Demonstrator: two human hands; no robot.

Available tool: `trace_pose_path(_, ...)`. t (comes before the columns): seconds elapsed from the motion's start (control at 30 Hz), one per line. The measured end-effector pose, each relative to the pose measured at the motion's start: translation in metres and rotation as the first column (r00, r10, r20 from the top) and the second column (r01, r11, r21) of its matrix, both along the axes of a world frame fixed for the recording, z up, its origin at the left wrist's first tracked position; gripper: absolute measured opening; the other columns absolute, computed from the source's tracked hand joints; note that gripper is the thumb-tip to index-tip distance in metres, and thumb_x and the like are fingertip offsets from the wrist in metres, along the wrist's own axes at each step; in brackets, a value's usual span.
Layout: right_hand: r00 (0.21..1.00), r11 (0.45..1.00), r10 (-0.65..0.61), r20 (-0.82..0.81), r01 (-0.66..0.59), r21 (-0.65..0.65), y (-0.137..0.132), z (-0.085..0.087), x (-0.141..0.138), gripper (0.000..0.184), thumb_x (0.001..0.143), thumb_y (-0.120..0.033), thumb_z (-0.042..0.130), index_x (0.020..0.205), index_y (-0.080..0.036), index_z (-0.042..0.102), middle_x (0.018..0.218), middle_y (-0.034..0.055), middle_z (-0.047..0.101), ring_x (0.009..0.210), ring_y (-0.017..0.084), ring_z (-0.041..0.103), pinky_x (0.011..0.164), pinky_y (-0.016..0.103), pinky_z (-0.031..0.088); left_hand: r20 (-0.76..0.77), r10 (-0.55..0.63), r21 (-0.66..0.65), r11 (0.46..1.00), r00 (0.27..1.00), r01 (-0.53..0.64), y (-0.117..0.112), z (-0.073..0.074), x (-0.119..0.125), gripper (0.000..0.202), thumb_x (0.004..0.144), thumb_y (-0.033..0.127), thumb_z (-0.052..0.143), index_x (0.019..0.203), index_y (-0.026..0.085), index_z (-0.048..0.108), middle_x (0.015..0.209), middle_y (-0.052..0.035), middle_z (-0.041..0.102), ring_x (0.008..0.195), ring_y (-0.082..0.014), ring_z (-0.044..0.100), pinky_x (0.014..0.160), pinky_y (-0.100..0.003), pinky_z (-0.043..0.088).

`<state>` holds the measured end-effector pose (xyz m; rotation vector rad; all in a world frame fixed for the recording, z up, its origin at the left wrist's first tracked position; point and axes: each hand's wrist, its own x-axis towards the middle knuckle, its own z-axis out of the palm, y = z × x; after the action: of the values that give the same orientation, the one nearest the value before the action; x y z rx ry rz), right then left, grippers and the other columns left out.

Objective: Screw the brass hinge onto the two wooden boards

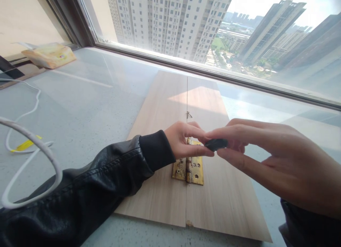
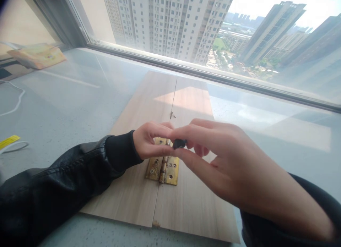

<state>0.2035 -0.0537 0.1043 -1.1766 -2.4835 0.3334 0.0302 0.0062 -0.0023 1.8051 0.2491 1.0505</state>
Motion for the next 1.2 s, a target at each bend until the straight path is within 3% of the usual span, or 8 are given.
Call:
trace_pose_path(0.13, 0.999, 1.0, -0.019, -0.034, 0.019, 0.005, 0.003, -0.005, 0.0, 0.011, 0.084, -0.029, 0.059, 0.091, -0.023, 0.065, 0.064, -0.0018, 0.059, 0.053, 0.009, 0.052, 0.045, 0.024, 0.04, 0.008, 0.084, 0.013, 0.996, 0.996, -0.084, -0.001, 0.006, -0.003, 0.023, 0.067, 0.03, 0.077, 0.085, 0.017, 0.072, 0.077, -0.0043, 0.071, 0.077, -0.0149, 0.06, 0.074, -0.03, 0.048)
trace_pose_path(0.27, 0.998, 0.987, -0.069, 0.01, 0.067, 0.144, 0.004, -0.013, -0.007, 0.018, 0.08, -0.036, 0.063, 0.075, -0.019, 0.057, 0.052, -0.005, 0.045, 0.043, 0.007, 0.037, 0.04, 0.024, 0.032, 0.003, 0.196, 0.122, 0.973, 0.981, -0.194, -0.002, 0.014, -0.005, 0.029, 0.058, 0.027, 0.082, 0.08, 0.016, 0.068, 0.07, 0.0005, 0.067, 0.067, -0.0111, 0.056, 0.066, -0.025, 0.046)
trace_pose_path(0.4, 0.991, 0.948, -0.136, 0.003, 0.13, 0.29, 0.003, -0.017, -0.016, 0.026, 0.077, -0.032, 0.064, 0.062, -0.02, 0.047, 0.049, -0.0064, 0.035, 0.041, 0.007, 0.03, 0.04, 0.026, 0.029, 0.083, 0.225, 0.216, 0.947, 0.971, -0.238, -0.001, 0.012, -0.002, 0.02, 0.062, 0.026, 0.079, 0.067, 0.014, 0.065, 0.065, -0.0017, 0.065, 0.062, -0.0118, 0.054, 0.062, -0.027, 0.045)
trace_pose_path(0.6, 0.998, 0.999, -0.03, -0.054, 0.028, -0.038, 0.002, -0.009, -0.007, 0.022, 0.083, -0.034, 0.06, 0.103, -0.023, 0.062, 0.068, -0.0017, 0.06, 0.055, 0.01, 0.054, 0.048, 0.025, 0.043, 0.099, 0.093, 0.137, 0.985, 0.991, -0.106, 0.005, 0.005, -0.002, 0.015, 0.067, 0.024, 0.078, 0.075, 0.014, 0.07, 0.07, -0.0042, 0.067, 0.07, -0.0144, 0.059, 0.068, -0.03, 0.048)
trace_pose_path(0.73, 0.994, 0.994, -0.025, -0.103, 0.014, -0.107, 0.004, -0.006, -0.002, 0.015, 0.086, -0.031, 0.056, 0.094, -0.023, 0.066, 0.074, 0.001, 0.066, 0.063, 0.013, 0.06, 0.051, 0.026, 0.047, 0.094, 0.021, 0.108, 0.994, 0.995, -0.032, 0.008, 0.005, -0.003, 0.013, 0.07, 0.023, 0.076, 0.08, 0.016, 0.073, 0.076, -0.0049, 0.071, 0.073, -0.0134, 0.061, 0.072, -0.029, 0.049)
trace_pose_path(0.87, 0.996, 0.997, -0.04, -0.077, 0.036, -0.062, 0.006, -0.01, 0.0, 0.015, 0.084, -0.031, 0.059, 0.093, -0.022, 0.065, 0.072, 0.0012, 0.065, 0.059, 0.013, 0.059, 0.047, 0.026, 0.045, 0.056, 0.043, 0.191, 0.98, 0.998, -0.053, 0.007, 0.009, -0.005, 0.018, 0.069, 0.025, 0.077, 0.083, 0.014, 0.072, 0.079, -0.0065, 0.072, 0.073, -0.014, 0.062, 0.072, -0.029, 0.05)
trace_pose_path(1.07, 0.997, 0.994, -0.069, -0.018, 0.07, 0.086, 0.006, -0.014, -0.002, 0.015, 0.082, -0.035, 0.062, 0.079, -0.021, 0.059, 0.047, -0.0071, 0.038, 0.039, 0.008, 0.035, 0.036, 0.024, 0.03, 0.049, 0.308, 0.3, 0.903, 0.95, -0.308, -0.001, 0.018, -0.001, 0.028, 0.059, 0.034, 0.083, 0.065, 0.013, 0.066, 0.062, -0.0036, 0.067, 0.06, -0.0125, 0.057, 0.062, -0.027, 0.047)
trace_pose_path(1.2, 0.998, 0.981, -0.049, 0.029, 0.043, 0.191, 0.003, -0.012, -0.006, 0.019, 0.082, -0.038, 0.062, 0.078, -0.021, 0.055, 0.046, -0.008, 0.035, 0.037, 0.008, 0.032, 0.035, 0.024, 0.026, 0.047, 0.282, 0.348, 0.895, 0.958, -0.28, -0.003, 0.019, 0.0, 0.025, 0.067, 0.034, 0.078, 0.065, 0.013, 0.066, 0.064, -0.0051, 0.068, 0.059, -0.0127, 0.056, 0.061, -0.028, 0.046)
